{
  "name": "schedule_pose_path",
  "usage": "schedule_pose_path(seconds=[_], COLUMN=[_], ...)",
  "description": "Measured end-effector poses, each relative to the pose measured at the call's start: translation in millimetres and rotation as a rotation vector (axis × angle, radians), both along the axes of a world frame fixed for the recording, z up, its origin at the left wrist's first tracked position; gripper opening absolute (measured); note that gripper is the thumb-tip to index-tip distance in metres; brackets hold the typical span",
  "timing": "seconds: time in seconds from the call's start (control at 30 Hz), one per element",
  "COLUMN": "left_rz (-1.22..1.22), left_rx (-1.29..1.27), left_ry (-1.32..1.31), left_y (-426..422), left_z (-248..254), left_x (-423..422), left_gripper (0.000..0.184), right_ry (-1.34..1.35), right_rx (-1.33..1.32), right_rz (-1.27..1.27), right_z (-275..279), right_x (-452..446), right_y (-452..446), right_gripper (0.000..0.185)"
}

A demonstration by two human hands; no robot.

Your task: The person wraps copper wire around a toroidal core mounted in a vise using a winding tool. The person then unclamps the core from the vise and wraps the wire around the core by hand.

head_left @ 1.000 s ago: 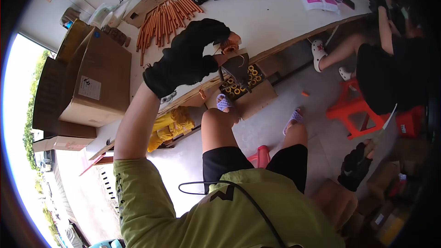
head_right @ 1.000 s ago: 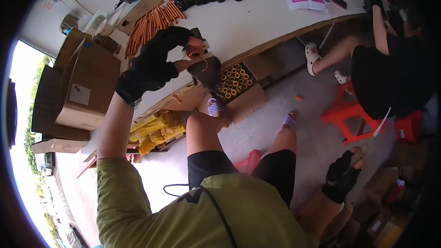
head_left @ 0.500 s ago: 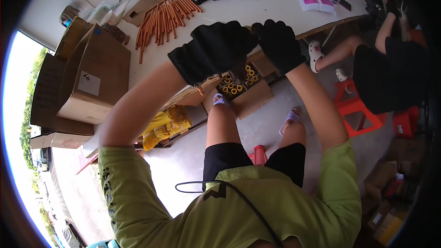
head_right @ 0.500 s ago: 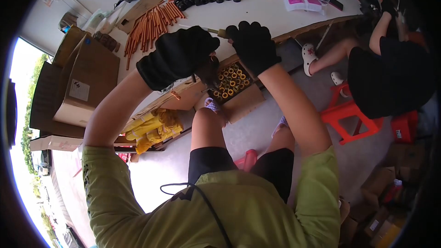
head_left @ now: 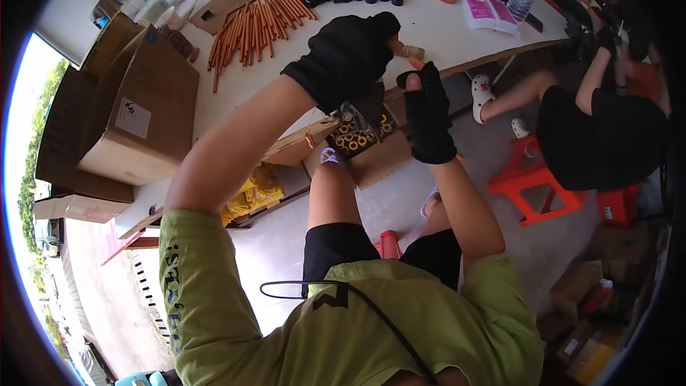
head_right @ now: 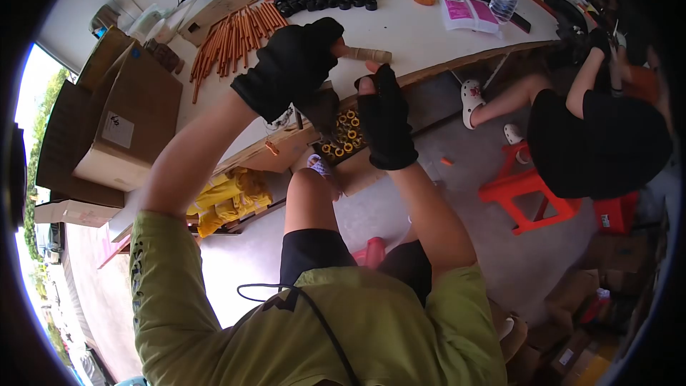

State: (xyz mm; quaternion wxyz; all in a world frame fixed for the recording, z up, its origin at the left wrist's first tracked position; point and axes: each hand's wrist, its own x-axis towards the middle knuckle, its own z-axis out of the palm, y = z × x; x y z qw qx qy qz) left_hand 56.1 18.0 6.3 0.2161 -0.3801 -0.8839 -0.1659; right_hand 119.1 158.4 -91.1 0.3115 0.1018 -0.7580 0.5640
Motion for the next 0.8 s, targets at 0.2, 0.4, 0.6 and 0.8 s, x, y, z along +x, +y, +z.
schedule_pose_path(seconds=[0.2,0.4,0.6,0.8], left_rz=[-0.098,-0.079,0.114,0.066], left_rx=[0.673,0.318,0.395,0.453], left_ry=[-0.253,-0.082,-0.215,-0.302], left_y=[-30.3,-50.8,-37.2,-35.7], left_z=[29.7,-22.2,-22.8,-25.6], left_x=[-2.9,49.1,57.3,42.8], left_gripper=[0.029,0.040,0.035,0.037], right_ry=[-0.439,-0.358,-0.337,-0.566], right_rx=[-0.185,0.007,0.475,1.296], right_rz=[0.239,0.487,0.431,0.454], right_z=[-11.1,0.2,27.3,111.2], right_x=[24.9,23.5,19.4,11.5], right_y=[-17.6,-24.1,-15.0,-2.5], right_gripper=[0.048,0.049,0.042,0.041])
